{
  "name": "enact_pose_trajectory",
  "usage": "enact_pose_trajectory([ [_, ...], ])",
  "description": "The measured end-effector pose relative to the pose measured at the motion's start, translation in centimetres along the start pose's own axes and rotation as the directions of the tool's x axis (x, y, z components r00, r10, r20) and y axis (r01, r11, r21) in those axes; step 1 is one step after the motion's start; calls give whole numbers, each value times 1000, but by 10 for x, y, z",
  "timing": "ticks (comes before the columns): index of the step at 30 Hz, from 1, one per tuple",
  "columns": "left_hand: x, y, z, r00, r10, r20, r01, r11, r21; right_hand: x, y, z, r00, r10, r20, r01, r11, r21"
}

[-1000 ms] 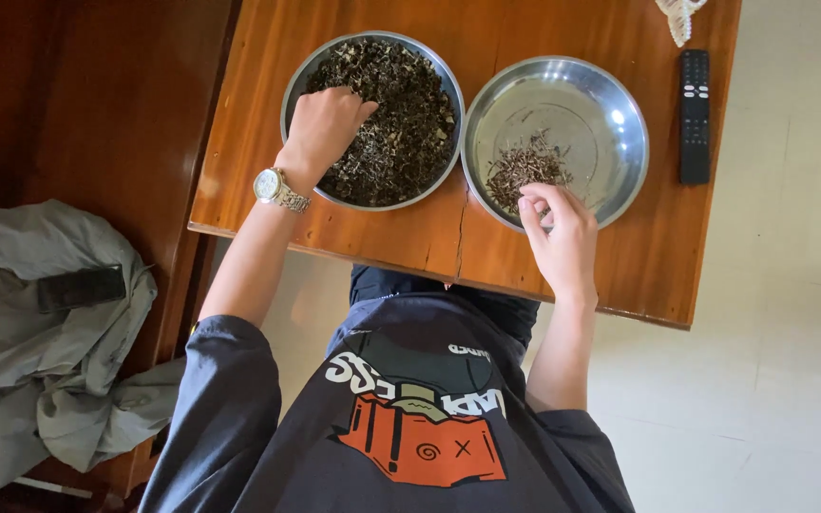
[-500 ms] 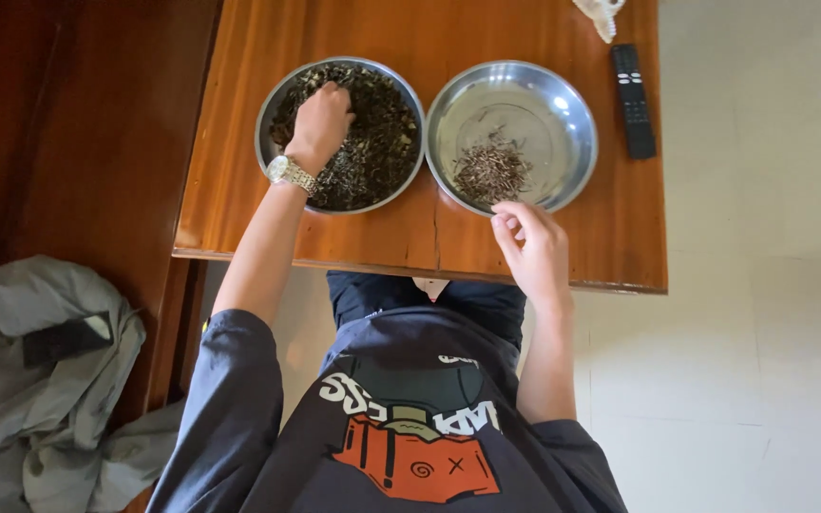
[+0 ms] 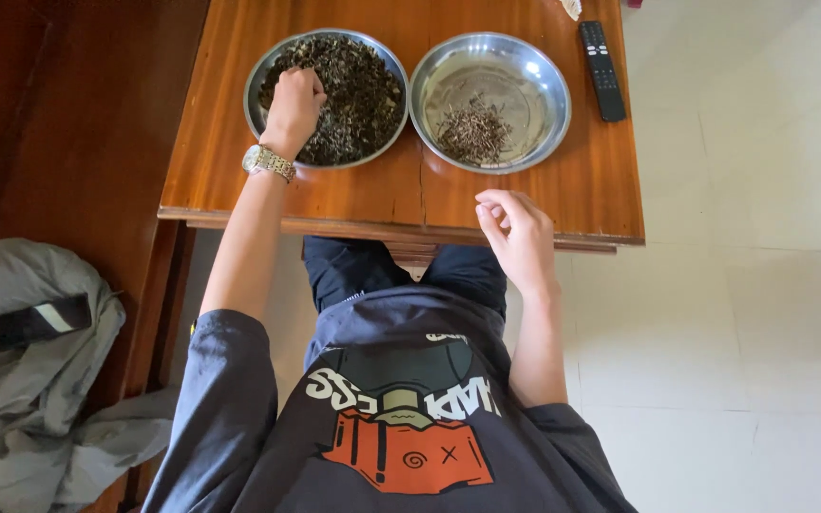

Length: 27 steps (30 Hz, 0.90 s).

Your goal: The person sorts dried herbs by hand, picking up small portions from a large metal bowl and transferring them into a smaller metal bowl on a wooden table. The hands repeatedly sift through the herbs, separating and moving them between the two bowls throughout the video.

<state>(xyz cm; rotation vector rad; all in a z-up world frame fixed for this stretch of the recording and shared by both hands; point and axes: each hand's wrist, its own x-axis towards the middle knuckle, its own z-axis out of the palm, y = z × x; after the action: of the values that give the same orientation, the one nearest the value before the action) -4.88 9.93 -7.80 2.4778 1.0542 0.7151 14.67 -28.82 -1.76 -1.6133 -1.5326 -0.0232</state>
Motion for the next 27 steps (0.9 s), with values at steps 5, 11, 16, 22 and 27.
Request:
enact_pose_trajectory([
  [5,-22,9,4,998,34,-51,-37,998,-53,-23,-15,-8,999,-33,-1,33,999,6],
  [11,-26,-8,23,997,-23,-76,19,998,-51,-59,-35,-21,999,-41,1,41,999,27],
  [16,-44,2,19,997,-53,-56,54,998,20,-75,-42,-23,999,-25,21,24,998,55],
  [22,-56,15,9,992,17,-122,-22,999,-41,-69,-34,-14,995,-61,76,53,994,97],
  [27,-64,24,5,978,143,-152,-157,985,-78,-59,-25,-14,996,-61,64,54,993,102],
])
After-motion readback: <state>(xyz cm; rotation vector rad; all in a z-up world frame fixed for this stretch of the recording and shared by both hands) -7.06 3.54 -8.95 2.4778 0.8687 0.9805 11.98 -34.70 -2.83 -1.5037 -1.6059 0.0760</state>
